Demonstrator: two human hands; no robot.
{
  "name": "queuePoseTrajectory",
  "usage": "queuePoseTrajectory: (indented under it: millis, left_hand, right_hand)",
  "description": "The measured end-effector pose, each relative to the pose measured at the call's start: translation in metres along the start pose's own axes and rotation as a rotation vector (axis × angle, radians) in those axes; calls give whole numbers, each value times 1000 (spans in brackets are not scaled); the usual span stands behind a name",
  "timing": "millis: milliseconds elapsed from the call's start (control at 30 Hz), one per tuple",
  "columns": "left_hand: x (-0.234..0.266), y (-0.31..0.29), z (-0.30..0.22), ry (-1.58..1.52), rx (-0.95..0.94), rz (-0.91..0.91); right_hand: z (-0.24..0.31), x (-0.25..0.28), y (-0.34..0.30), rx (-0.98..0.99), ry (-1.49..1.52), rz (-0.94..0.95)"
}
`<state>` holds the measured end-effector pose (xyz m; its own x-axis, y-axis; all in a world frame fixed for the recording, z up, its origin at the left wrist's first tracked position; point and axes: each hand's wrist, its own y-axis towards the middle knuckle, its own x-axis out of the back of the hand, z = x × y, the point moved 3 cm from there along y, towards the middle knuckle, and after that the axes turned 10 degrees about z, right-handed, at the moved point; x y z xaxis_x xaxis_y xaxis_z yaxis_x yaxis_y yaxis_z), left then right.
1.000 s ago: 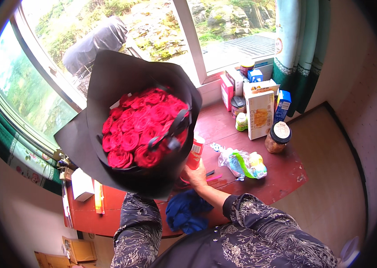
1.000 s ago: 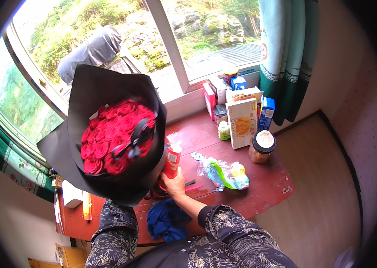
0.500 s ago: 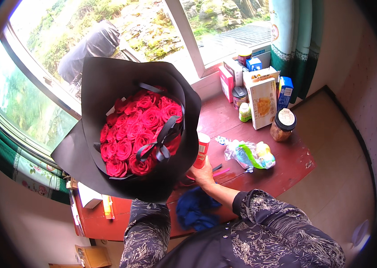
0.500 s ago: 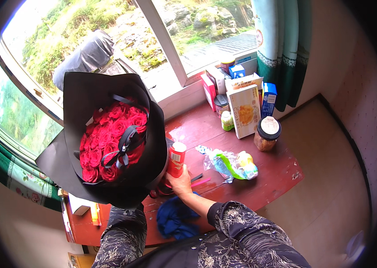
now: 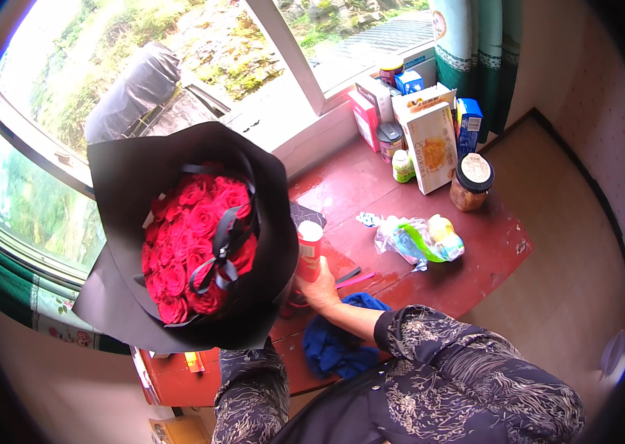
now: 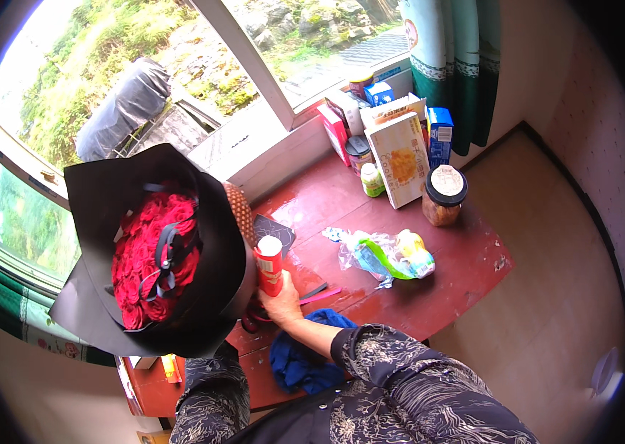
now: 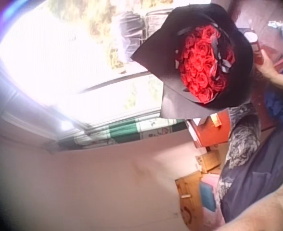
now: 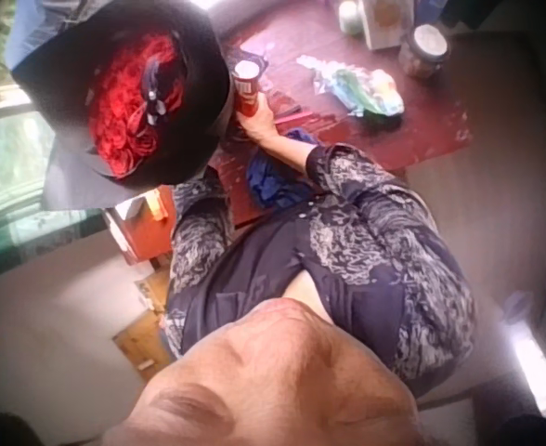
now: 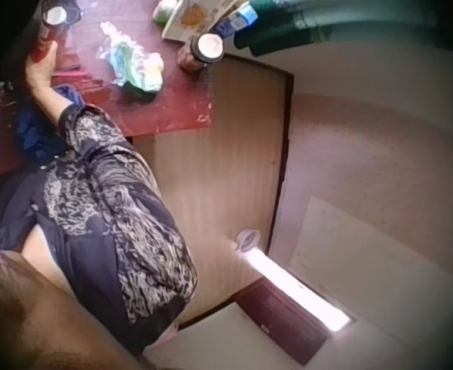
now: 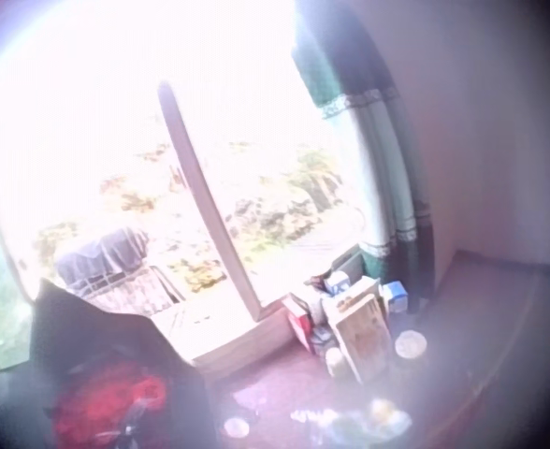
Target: The person adjusts a decorative paper flower arrangement on a bed, then wipes a red table with a blue cloth while moving various items such as boxes, bottles, and a bouquet of red roses. The person continues wiping the table and side surfaces, repositioning items to clear the surface.
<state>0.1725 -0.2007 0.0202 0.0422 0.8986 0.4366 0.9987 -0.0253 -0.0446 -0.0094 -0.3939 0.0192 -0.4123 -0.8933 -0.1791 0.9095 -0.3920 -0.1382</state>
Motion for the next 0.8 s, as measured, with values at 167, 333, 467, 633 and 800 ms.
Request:
queuePoseTrajectory:
  millis: [167,333,467,633,800]
  left_hand:
    - [19,-15,18,-50,11,-36]
    - [37,-46,31,-108,3,-102]
    - [56,-92,44,-189,-22,-221]
    - [53,-201,15,-262,-193,-299]
    - [-75,-270,-128,-172,-367,11]
  right_hand:
    - [4,-10,11,-2,-80,35]
    - [13,1,15,36,-77,82]
    - [55,37,-36,121,96,290]
    - [119,161,-83,607,-374,508]
    - [101,314,-81,582,-611,330]
